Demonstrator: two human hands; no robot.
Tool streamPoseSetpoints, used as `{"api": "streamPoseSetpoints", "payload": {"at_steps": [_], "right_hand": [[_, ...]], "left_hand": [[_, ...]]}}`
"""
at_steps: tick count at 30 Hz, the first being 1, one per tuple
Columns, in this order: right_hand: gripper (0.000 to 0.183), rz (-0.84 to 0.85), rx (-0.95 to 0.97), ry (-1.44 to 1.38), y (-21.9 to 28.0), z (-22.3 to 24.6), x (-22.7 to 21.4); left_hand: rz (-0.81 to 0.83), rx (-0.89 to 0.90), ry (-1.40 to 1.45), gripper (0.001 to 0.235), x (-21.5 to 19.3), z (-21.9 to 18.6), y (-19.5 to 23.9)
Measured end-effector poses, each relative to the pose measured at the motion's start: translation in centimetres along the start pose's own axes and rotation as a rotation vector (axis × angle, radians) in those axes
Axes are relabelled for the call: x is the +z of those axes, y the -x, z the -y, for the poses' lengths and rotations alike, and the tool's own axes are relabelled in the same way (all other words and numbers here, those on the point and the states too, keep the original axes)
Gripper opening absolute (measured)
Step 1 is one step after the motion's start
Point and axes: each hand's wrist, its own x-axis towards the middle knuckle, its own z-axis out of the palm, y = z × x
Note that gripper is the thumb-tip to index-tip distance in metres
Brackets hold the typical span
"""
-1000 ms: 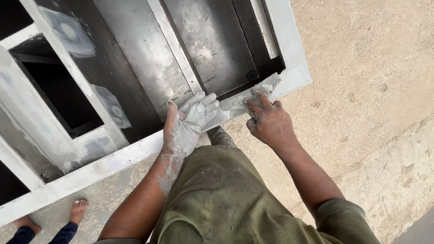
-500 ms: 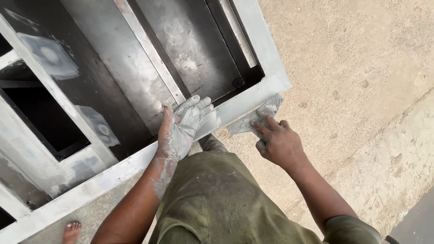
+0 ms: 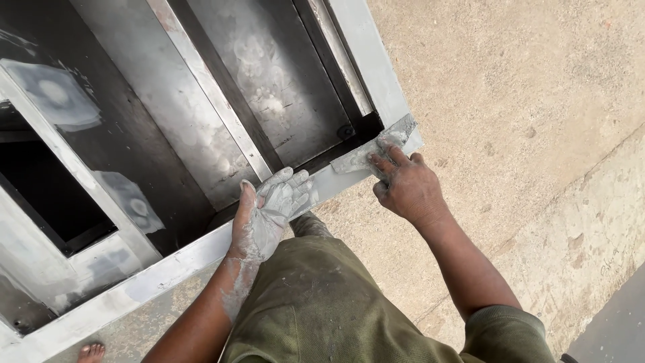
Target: The recorder is applying putty to the edges and joints of a metal cabinet structure using a putty knife.
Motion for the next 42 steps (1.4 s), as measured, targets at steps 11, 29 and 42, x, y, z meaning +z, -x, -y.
{"api": "streamPoseSetpoints", "payload": {"at_steps": [11, 29, 42], "right_hand": [[0.049, 0.471, -0.010, -0.028, 6.3, -0.8, 5.1], [0.036, 0.302, -0.259, -0.348, -3.9, 12.4, -6.3], [0.076, -0.545, -0.378, -0.771, 5.6, 5.9, -5.1]], "left_hand": [[0.131, 0.018, -0.055, 0.094, 2.3, -2.1, -2.3], [0.008, 0.292, -0.337, 0.120, 6.4, -10.0, 1.9], [-0.003, 0.344, -0.257, 0.121, 3.8, -7.6, -4.0]]}}
